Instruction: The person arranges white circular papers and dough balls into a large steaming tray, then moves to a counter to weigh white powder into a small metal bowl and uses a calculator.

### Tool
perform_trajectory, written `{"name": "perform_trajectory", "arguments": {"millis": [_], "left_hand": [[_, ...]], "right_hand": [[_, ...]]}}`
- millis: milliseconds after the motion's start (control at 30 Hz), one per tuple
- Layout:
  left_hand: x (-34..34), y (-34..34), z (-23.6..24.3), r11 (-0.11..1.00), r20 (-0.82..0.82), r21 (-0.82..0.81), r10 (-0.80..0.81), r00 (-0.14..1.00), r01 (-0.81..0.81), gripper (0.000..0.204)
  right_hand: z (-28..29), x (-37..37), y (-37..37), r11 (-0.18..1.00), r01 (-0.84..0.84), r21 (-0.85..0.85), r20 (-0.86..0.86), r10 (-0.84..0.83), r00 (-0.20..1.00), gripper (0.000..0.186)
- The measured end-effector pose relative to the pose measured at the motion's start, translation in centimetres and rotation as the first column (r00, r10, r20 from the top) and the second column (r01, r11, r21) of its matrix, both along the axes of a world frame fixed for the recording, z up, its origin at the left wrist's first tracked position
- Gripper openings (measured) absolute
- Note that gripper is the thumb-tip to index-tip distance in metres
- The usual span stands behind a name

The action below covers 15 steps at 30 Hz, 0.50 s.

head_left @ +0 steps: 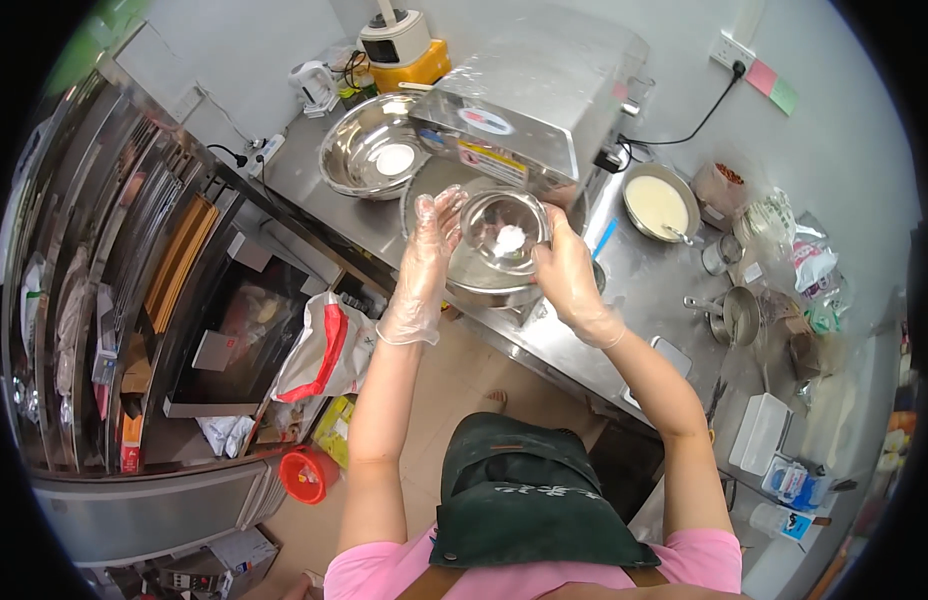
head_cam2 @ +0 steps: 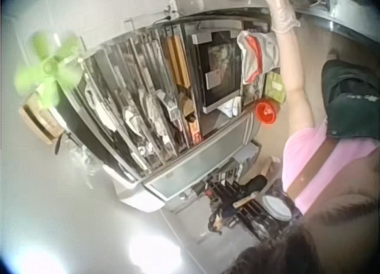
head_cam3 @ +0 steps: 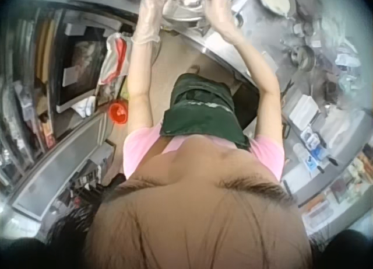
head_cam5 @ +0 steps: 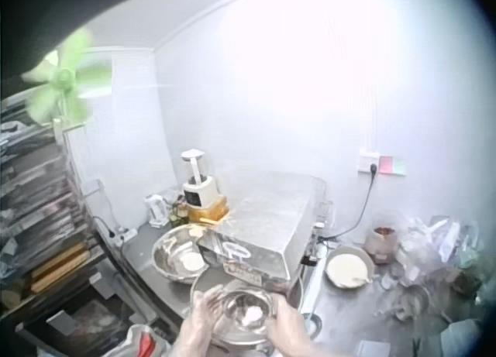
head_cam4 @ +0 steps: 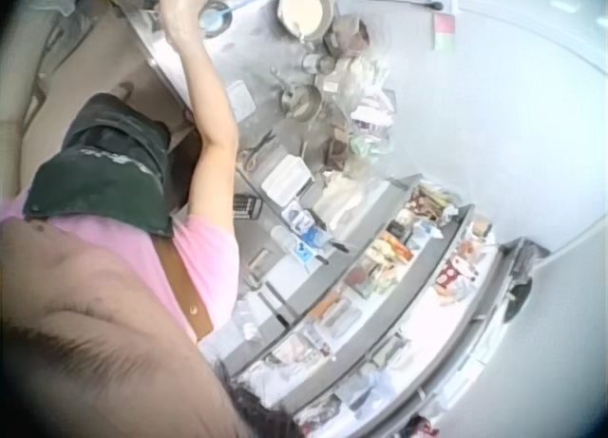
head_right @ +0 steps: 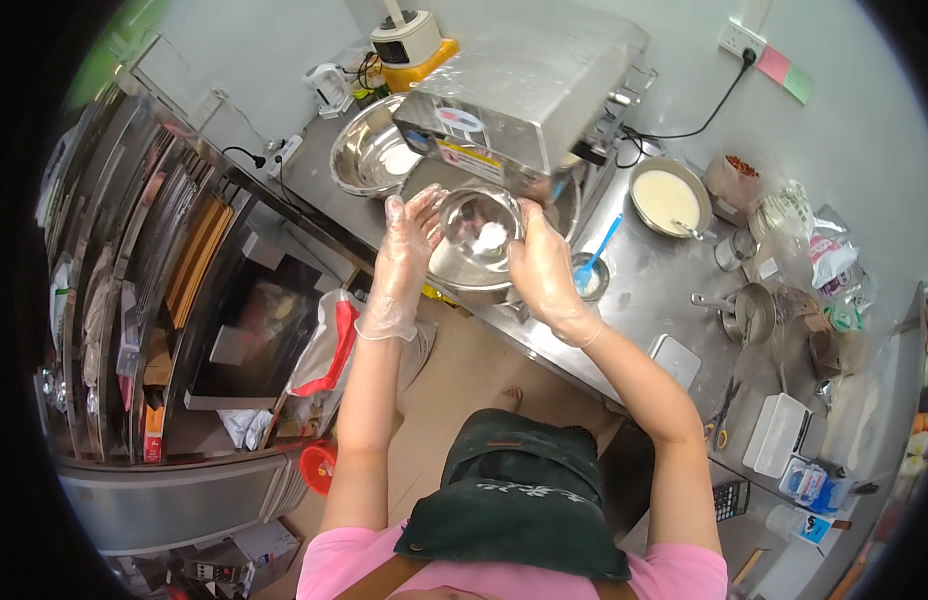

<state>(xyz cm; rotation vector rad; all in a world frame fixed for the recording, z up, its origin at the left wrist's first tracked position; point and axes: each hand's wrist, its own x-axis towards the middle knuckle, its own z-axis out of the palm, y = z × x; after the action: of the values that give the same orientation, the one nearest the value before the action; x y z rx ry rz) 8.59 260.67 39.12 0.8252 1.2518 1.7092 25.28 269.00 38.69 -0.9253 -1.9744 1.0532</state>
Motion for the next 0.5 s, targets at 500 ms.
{"name": "perform_trajectory", "arguments": {"millis": [500], "left_hand": [[-6.0,3.3,-2.7,0.955,-0.115,-0.183,-0.257,0.960,0.234,0.087]], "right_hand": [[-3.6,-6.4,1.1,0.459,-0.117,0.881,0.332,-0.423,0.843,0.053]]}}
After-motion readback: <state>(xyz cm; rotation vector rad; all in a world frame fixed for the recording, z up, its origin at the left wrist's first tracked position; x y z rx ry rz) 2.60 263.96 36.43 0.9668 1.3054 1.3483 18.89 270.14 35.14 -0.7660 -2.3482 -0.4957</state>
